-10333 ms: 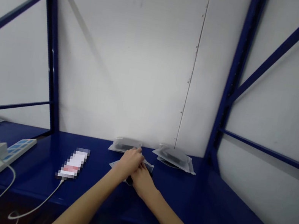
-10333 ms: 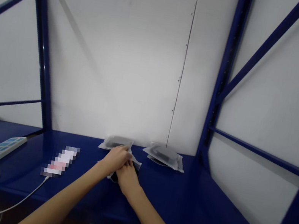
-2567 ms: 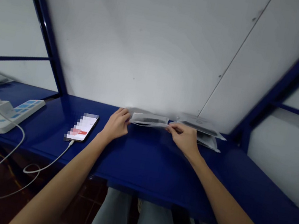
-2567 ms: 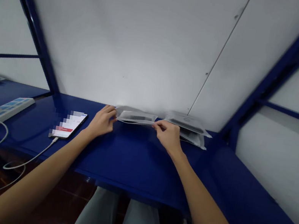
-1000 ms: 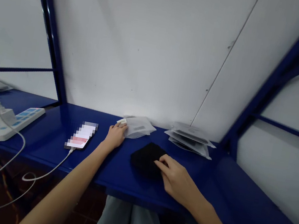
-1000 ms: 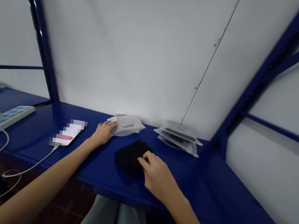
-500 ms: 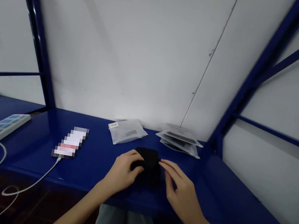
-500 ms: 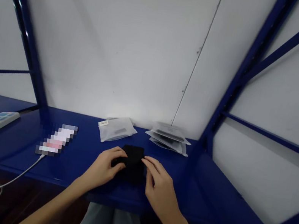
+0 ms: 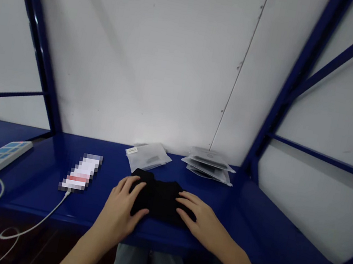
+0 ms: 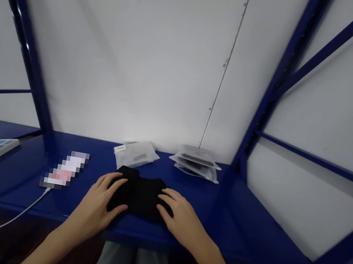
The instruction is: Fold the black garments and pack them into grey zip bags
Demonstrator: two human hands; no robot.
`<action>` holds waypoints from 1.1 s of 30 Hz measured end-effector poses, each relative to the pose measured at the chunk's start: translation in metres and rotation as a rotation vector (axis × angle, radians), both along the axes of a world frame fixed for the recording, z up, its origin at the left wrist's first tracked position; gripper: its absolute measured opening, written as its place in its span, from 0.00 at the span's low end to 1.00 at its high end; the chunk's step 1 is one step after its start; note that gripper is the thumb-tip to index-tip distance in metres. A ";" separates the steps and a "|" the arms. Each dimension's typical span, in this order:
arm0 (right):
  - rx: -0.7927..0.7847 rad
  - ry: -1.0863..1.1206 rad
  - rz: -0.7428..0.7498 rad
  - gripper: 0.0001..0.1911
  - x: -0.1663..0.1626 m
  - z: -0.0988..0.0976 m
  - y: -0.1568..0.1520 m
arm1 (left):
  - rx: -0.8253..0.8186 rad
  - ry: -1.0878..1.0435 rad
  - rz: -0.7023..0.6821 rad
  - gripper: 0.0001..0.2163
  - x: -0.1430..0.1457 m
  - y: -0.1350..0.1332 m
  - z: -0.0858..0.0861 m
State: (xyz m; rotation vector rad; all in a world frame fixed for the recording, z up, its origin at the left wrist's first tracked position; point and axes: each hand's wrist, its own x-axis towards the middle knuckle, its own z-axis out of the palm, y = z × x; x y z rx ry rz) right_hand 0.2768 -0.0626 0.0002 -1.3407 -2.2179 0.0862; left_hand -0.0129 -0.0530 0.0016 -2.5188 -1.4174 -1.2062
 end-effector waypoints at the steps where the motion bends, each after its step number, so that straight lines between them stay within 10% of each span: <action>1: 0.004 -0.013 -0.005 0.17 0.003 0.000 0.000 | -0.036 0.044 -0.032 0.16 0.000 0.004 0.003; 10: 0.035 -0.038 -0.157 0.20 0.043 0.010 0.008 | 0.103 -0.041 0.314 0.16 -0.055 0.043 0.006; 16: -0.077 0.031 -0.247 0.15 0.041 0.017 0.022 | 0.026 0.088 0.054 0.20 -0.044 0.039 0.004; 25: 0.317 0.317 -0.036 0.07 0.049 0.039 -0.015 | -0.216 -0.126 -0.280 0.11 -0.067 0.001 0.031; 33: -0.098 0.107 0.119 0.11 0.063 0.040 -0.041 | -0.321 -0.019 -0.315 0.16 -0.078 -0.023 0.031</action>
